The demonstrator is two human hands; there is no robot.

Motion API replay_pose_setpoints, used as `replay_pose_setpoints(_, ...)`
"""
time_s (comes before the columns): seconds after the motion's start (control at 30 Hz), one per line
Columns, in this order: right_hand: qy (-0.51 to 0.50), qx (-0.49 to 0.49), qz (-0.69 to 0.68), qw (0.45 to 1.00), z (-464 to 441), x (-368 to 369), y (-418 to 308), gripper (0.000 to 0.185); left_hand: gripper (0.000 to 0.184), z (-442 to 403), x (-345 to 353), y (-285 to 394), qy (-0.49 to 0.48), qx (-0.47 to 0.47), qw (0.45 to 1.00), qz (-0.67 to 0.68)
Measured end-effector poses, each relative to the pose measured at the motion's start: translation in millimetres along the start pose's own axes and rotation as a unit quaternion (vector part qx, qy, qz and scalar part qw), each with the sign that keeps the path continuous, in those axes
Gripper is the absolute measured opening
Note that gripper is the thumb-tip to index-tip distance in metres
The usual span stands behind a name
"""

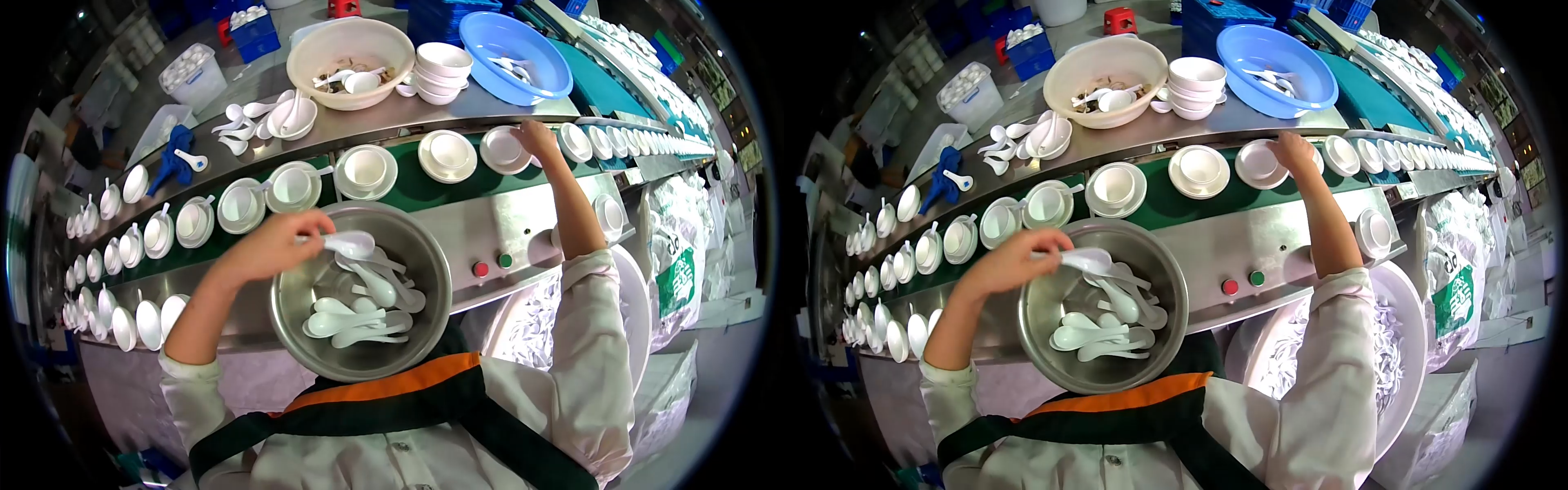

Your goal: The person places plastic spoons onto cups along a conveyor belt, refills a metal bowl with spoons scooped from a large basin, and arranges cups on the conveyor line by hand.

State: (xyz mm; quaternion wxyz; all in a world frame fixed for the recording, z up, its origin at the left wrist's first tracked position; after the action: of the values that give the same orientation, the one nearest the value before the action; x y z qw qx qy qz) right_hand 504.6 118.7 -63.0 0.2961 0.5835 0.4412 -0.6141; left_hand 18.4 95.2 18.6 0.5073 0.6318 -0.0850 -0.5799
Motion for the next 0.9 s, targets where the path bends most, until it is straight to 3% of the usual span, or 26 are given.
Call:
replay_pose_setpoints(0.07,0.002,-0.01,-0.027,1.0,0.4,-5.0,3.9,0.028,0.011,-12.8,-23.4,5.0,0.082,-0.014,0.997,-0.004)
replay_pose_setpoints(0.13,-0.172,-0.02,-0.139,0.975,8.9,-3.0,-6.8,0.025,0.008,-28.9,-44.2,1.8,0.16,-0.041,0.984,0.066)
replay_pose_setpoints(0.17,-0.165,-0.148,-0.073,0.972,8.0,12.6,-5.8,0.025,0.009,-37.5,-54.3,2.1,0.193,-0.046,0.978,0.066)
replay_pose_setpoints(0.27,-0.149,-0.08,-0.155,0.973,15.6,25.1,-1.1,0.024,0.015,-62.8,-79.2,-9.7,0.269,-0.04,0.962,0.023)
replay_pose_setpoints(0.33,-0.159,0.05,-0.402,0.9,28.6,50.6,9.3,0.022,0.016,-83.4,-87.0,-31.5,0.307,0.001,0.952,-0.018)
replay_pose_setpoints(0.37,-0.12,0.006,-0.384,0.915,16.0,82.6,24.7,0.026,0.018,-91.1,-91.0,-39.5,0.337,0.043,0.938,-0.061)
replay_pose_setpoints(0.4,-0.112,0.02,-0.408,0.906,27.4,78.8,10.1,0.029,0.018,-97.4,-91.9,-45.0,0.339,0.037,0.938,-0.063)
replay_pose_setpoints(0.47,-0.088,-0.049,-0.274,0.956,39.9,69.7,-16.9,0.032,0.02,-103.2,-87.7,-46.8,0.357,0.032,0.913,-0.196)
replay_pose_setpoints(0.53,-0.148,0.051,-0.417,0.895,58.7,57.6,-35.9,0.041,0.02,-111.4,-79.2,-57.6,0.324,0.023,0.915,-0.24)
replay_pose_setpoints(0.6,-0.02,-0.114,-0.234,0.965,62.7,47.4,-52.6,0.054,0.017,-117.2,-67.2,-68.8,0.303,0.006,0.915,-0.265)
replay_pose_setpoints(0.67,0.095,-0.24,-0.135,0.957,92.7,8.2,-103.2,0.046,0.016,-122.9,-54.3,-80.3,0.291,-0.003,0.911,-0.292)
replay_pose_setpoints(0.7,0.088,-0.243,-0.138,0.956,91.3,14.2,-106.7,0.046,0.015,-125.2,-47.8,-83.2,0.272,0.002,0.911,-0.31)
replay_pose_setpoints(0.77,0.028,-0.395,-0.047,0.917,92.3,31.2,-122.9,0.035,0.013,-127.3,-33.0,-90.1,0.22,0.013,0.91,-0.351)
replay_pose_setpoints(0.8,0.024,-0.399,-0.047,0.916,91.6,32.1,-127.2,0.035,0.014,-128.2,-27.5,-92.7,0.185,-0.018,0.919,-0.347)
replay_pose_setpoints(0.9,-0.019,-0.394,0.013,0.919,88.3,28.7,-140.1,0.021,0.016,-113.4,-25.7,-90.5,0.215,-0.058,0.914,-0.34)
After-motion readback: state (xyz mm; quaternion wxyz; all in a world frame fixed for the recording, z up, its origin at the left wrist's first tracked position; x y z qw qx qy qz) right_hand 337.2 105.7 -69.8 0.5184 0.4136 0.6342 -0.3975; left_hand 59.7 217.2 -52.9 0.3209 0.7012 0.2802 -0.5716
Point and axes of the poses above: each hand's wrist, its own z-axis away from the middle knuckle, its own x-axis out of the palm, y = z × x, the point moved 4 cm from there along -z, towards the middle knuckle, and after that the axes turned 11 degrees about -z, right-handed, at the moved point
